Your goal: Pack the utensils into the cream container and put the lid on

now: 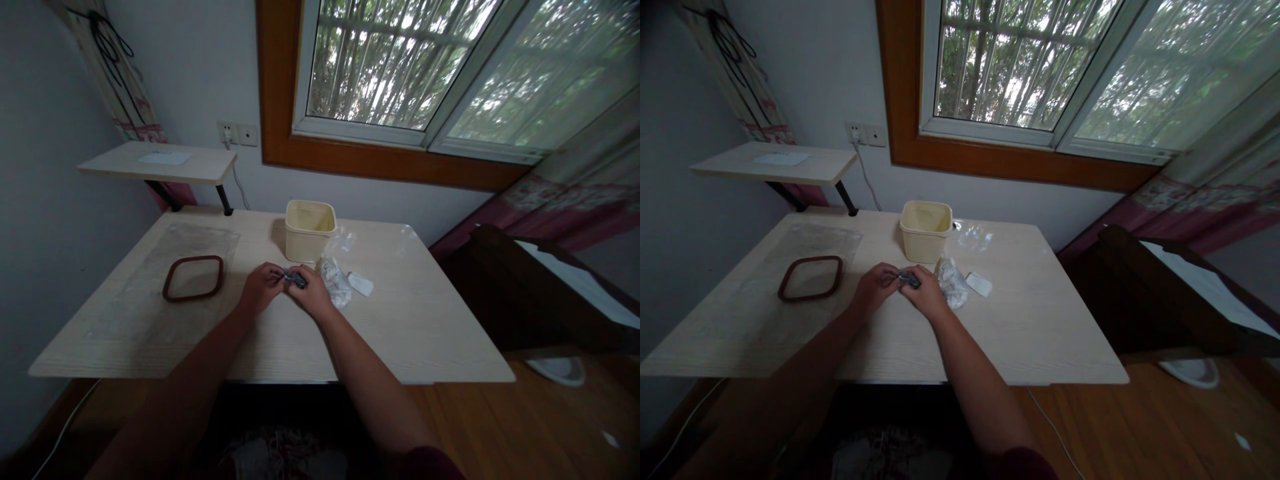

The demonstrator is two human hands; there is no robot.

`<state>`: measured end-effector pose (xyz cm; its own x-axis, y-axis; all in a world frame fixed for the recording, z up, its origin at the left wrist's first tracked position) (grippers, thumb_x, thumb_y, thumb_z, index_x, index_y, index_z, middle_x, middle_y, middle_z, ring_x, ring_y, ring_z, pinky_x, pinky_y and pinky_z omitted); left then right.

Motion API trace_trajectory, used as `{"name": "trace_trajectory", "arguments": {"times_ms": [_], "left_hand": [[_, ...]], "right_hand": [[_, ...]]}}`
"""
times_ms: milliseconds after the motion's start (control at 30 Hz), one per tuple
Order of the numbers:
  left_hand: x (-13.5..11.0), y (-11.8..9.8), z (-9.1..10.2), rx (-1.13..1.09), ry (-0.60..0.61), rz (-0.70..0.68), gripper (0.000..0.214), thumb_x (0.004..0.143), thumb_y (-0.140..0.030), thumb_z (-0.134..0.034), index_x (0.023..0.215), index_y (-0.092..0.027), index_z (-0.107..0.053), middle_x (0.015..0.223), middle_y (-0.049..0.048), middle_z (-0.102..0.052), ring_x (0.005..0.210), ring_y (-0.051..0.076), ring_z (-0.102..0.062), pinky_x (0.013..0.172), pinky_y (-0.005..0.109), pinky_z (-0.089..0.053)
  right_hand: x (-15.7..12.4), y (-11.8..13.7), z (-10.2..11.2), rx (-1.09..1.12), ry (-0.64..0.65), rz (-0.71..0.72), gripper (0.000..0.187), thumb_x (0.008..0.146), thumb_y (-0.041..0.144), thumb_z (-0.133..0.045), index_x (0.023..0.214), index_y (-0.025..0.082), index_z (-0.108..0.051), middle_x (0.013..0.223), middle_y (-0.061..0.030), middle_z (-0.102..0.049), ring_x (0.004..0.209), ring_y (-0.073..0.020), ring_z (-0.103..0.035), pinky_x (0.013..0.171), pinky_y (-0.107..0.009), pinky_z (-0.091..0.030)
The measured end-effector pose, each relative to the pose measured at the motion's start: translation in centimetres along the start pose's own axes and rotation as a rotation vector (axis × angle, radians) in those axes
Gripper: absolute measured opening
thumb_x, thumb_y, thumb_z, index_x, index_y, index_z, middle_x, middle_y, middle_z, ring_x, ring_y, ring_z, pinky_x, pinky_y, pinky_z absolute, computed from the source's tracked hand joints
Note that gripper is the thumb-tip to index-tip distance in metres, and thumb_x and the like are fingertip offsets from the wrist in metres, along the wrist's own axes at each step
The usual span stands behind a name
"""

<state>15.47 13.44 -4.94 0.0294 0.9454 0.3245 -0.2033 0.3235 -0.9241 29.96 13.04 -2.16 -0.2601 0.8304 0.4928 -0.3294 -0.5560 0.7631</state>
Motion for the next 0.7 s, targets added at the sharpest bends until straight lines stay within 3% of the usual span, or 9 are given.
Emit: {"name": "trace_trajectory", "arguments": {"times_ms": [300,400,500,700], "left_hand": [[0.8,-0.5,-0.3,-0.067,0.058,-0.024,0.009,0.069,-0.023,-0.072,0.077,-0.021,-0.069,0.090,0.0049,-0.066,0.088,0.019,-0.068,0.083,0.034,-0.059],[0.8,-0.2,-0.6,-0.178,0.109,0.047,0.010,0.069,-0.026,-0.072,0.077,-0.021,-0.068,0.089,0.0051,-0.068,0.089,0.019,-0.068,0.084,0.034,-0.057],[0.5,0.5,-0.9,-0.232,0.128,0.155,0.014,0.067,-0.027,-0.074,0.077,-0.019,-0.068,0.081,0.0039,-0.070,0.078,0.018,-0.066,0.076,0.031,-0.054],[0.3,2.3,-1.0,-0.353,0.050,0.302,0.018,0.061,-0.025,-0.076,0.072,-0.018,-0.065,0.072,0.0002,-0.069,0.069,0.014,-0.061,0.070,0.027,-0.048]], "right_hand": [[-0.1,-1.8,-0.2,0.101,0.002,-0.126,0.011,0.077,0.027,-0.067,0.086,0.021,-0.067,0.087,-0.0011,-0.070,0.082,-0.0184,-0.064,0.077,-0.029,-0.048],[-0.2,-2.0,0.0,0.122,-0.013,-0.167,0.014,0.076,0.028,-0.067,0.087,0.020,-0.067,0.087,-0.0014,-0.071,0.081,-0.0186,-0.064,0.076,-0.029,-0.048],[-0.2,-2.3,0.1,0.171,-0.019,-0.223,0.013,0.074,0.026,-0.064,0.086,0.020,-0.066,0.081,0.0002,-0.069,0.076,-0.0179,-0.062,0.071,-0.028,-0.048],[-0.3,-3.4,0.2,0.207,-0.050,-0.323,0.017,0.071,0.024,-0.065,0.088,0.021,-0.062,0.080,0.0021,-0.066,0.074,-0.0170,-0.060,0.071,-0.028,-0.047]]}}
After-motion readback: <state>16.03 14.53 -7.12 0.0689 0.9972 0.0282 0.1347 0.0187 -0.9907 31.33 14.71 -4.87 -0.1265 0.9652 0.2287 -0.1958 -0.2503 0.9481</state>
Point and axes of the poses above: each hand's wrist, its own x-axis towards the middle knuckle, its own z-axis out of the back of the hand, y = z × x, the point moved 9 cm from there along x, towards the middle knuckle
